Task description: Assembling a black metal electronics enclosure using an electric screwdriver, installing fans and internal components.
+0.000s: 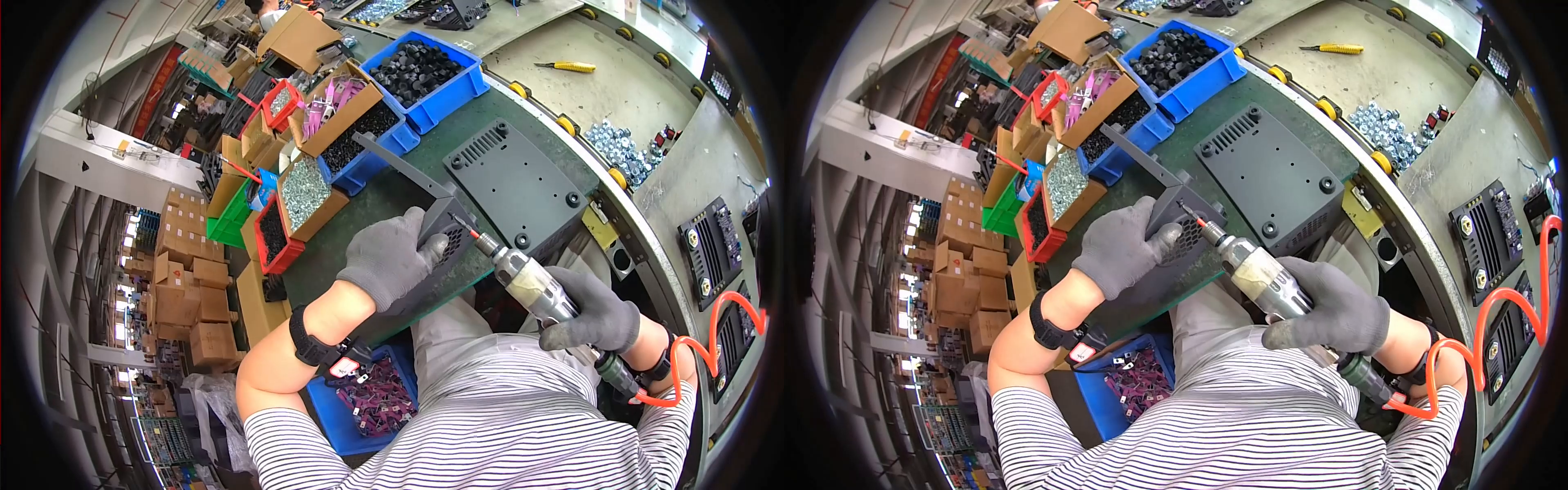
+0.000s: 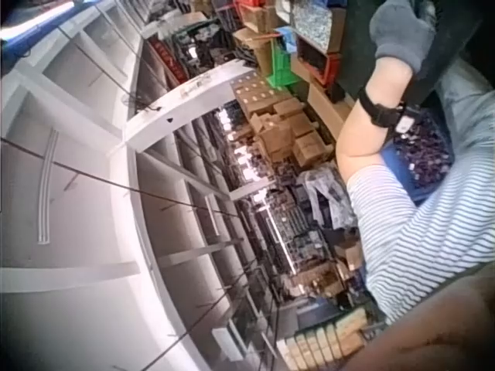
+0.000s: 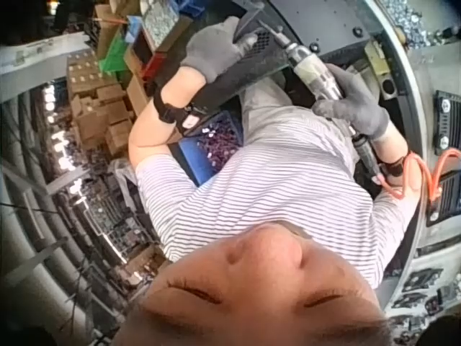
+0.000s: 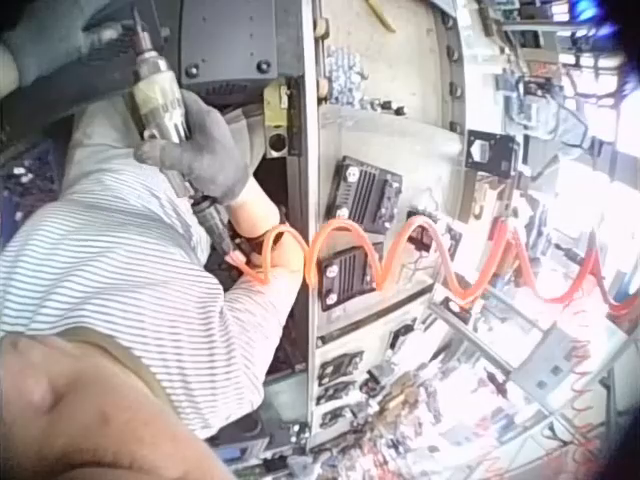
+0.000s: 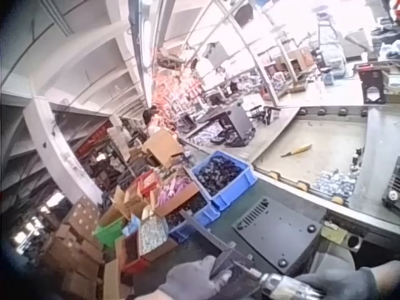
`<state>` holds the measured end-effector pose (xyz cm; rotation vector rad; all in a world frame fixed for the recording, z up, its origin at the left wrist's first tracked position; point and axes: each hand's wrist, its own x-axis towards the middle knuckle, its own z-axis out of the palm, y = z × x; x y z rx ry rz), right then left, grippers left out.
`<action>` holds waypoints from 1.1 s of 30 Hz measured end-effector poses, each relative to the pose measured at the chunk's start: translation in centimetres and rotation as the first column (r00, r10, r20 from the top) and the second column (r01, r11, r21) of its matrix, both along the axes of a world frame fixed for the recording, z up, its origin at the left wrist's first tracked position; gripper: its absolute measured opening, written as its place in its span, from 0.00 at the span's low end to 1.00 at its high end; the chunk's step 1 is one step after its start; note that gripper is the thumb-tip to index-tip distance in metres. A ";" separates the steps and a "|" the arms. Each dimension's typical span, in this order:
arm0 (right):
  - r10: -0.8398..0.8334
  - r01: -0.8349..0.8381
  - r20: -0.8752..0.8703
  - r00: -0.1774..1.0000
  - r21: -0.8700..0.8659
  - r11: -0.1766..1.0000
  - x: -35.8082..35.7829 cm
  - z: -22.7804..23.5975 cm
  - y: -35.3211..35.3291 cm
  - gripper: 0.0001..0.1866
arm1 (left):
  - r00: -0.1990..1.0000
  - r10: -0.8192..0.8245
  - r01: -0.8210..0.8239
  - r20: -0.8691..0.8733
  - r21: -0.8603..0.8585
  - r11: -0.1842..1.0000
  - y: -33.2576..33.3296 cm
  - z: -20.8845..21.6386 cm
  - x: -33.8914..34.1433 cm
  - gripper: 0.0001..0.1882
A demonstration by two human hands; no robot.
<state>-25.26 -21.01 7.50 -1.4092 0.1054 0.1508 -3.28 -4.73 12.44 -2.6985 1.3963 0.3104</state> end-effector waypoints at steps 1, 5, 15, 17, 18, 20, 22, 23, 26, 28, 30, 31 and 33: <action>-0.011 0.011 -0.004 1.000 -0.007 1.000 0.2 -0.2 0.0 0.32 | 1.000 -0.009 0.009 0.003 -0.010 1.000 0.0 0.0 0.1 0.22; -0.006 0.005 -0.037 0.999 -0.027 1.000 0.5 -0.5 0.2 0.31 | 1.000 0.006 -0.007 -0.016 -0.033 0.999 0.1 -0.2 0.2 0.22; -0.026 0.025 -0.066 0.997 -0.017 1.000 0.8 -0.7 0.3 0.33 | 0.998 0.018 -0.021 -0.065 -0.037 0.999 0.1 -0.3 0.6 0.20; -0.043 0.046 -0.077 0.996 0.038 0.998 0.9 -0.5 0.3 0.33 | 0.997 0.007 -0.012 -0.079 -0.060 0.998 0.1 -0.2 0.7 0.20; -0.041 0.044 -0.081 0.996 0.037 0.998 1.0 -0.4 0.3 0.33 | 0.996 0.010 -0.015 -0.085 -0.059 0.998 0.1 -0.2 0.7 0.20; -0.022 0.022 -0.096 0.995 0.006 1.000 1.2 -0.2 0.2 0.33 | 0.997 -0.010 0.005 -0.082 -0.071 0.997 0.2 -0.3 0.9 0.19; -0.009 0.015 -0.116 0.993 0.047 0.999 1.2 0.0 0.1 0.32 | 0.997 -0.024 0.018 -0.080 -0.078 0.997 0.2 -0.4 1.0 0.19; 0.006 -0.001 -0.146 0.989 0.033 0.999 1.3 0.1 0.1 0.32 | 0.996 -0.034 0.027 -0.078 -0.080 0.996 0.2 -0.5 1.0 0.19; -0.013 0.008 -0.104 0.994 -0.049 0.999 1.6 0.2 0.2 0.31 | 0.997 -0.052 0.047 -0.062 -0.079 0.996 0.2 -0.5 1.0 0.19; -0.024 0.021 -0.082 0.996 -0.032 0.999 1.6 0.3 0.2 0.31 | 0.997 -0.058 0.055 -0.049 -0.074 0.996 0.1 -0.4 0.9 0.19; -0.033 0.029 -0.080 0.996 -0.051 0.998 1.7 0.5 0.2 0.31 | 0.997 -0.067 0.063 -0.044 -0.080 0.995 0.1 -0.3 0.8 0.19; -0.032 0.027 -0.092 0.995 -0.053 0.998 1.7 0.7 0.1 0.31 | 0.995 -0.084 0.078 -0.046 -0.112 0.991 0.1 -0.2 0.8 0.19; -0.039 0.033 -0.106 0.994 -0.060 0.998 1.8 1.0 0.0 0.30 | 0.997 -0.044 0.040 -0.070 -0.061 0.997 0.1 0.0 0.8 0.18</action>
